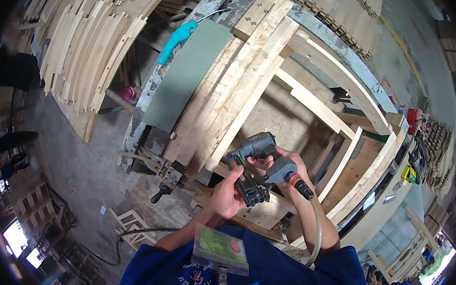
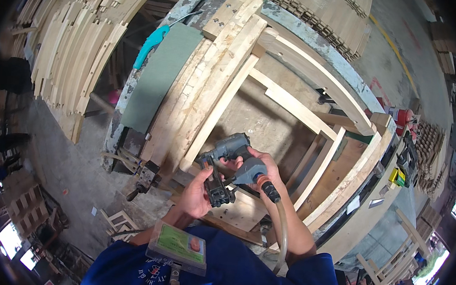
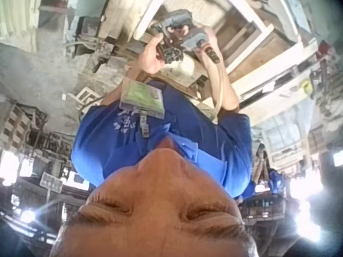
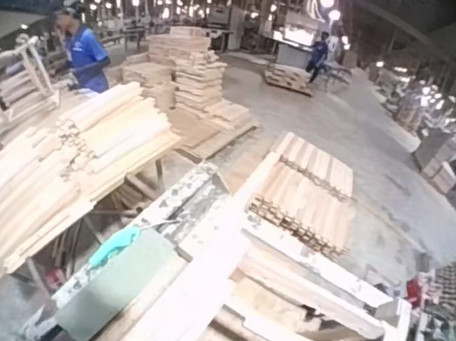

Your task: The person assembles wooden chair frames on a workbench in a factory. They receive frames from a coworker, align the pieces, and use a nail gun to fasten joints before passing the completed frames down the line.

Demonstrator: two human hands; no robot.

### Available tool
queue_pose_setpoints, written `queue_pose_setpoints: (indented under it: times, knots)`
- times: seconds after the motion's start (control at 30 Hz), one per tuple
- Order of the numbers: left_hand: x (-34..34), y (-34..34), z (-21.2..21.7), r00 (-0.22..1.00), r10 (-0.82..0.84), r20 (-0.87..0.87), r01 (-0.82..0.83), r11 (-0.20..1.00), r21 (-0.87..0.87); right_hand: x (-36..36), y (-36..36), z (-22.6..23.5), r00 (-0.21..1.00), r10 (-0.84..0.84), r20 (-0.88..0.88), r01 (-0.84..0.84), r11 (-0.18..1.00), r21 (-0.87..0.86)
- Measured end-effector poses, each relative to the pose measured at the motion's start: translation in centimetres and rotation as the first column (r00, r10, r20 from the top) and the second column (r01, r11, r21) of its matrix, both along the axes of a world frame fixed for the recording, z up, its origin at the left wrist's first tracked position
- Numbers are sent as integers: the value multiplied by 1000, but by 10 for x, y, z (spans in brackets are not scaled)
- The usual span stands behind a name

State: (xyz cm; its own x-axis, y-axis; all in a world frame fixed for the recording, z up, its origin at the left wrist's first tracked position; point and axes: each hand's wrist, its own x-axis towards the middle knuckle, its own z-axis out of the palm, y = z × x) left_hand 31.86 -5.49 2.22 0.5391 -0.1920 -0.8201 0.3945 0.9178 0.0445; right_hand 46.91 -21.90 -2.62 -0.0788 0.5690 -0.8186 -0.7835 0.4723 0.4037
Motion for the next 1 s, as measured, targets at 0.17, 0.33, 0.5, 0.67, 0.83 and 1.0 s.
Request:
queue_pose_setpoints:
  times: [0.17, 0.33, 0.5, 0.67, 0.83, 1.0]
  knots:
    - [-7, 2, 2, 996, 83, 23, -83, 996, -14, -2, 4, -7, 999, 39, -17, -38, 998, 51]
    - [-9, 1, -6, 994, 109, 8, -109, 994, -8, 1, 9, 1, 999, 39, -11, -38, 998, 55]
    - [-9, 1, 2, 994, 110, 9, -110, 994, -10, -4, 6, 2, 1000, 31, -4, -31, 994, 100]
    - [-21, 4, 4, 992, 83, 98, -78, 995, -54, -17, -1, 5, 999, 42, -3, -42, 992, 119]
    - [-35, 11, 19, 987, -92, 131, 80, 992, 95, -34, -2, 14, 954, 64, 294, -85, 995, 61]
    - [-74, 78, 73, 764, -594, -250, 213, -134, 968, -53, -30, 60, 909, -87, 408, 7, 981, 193]
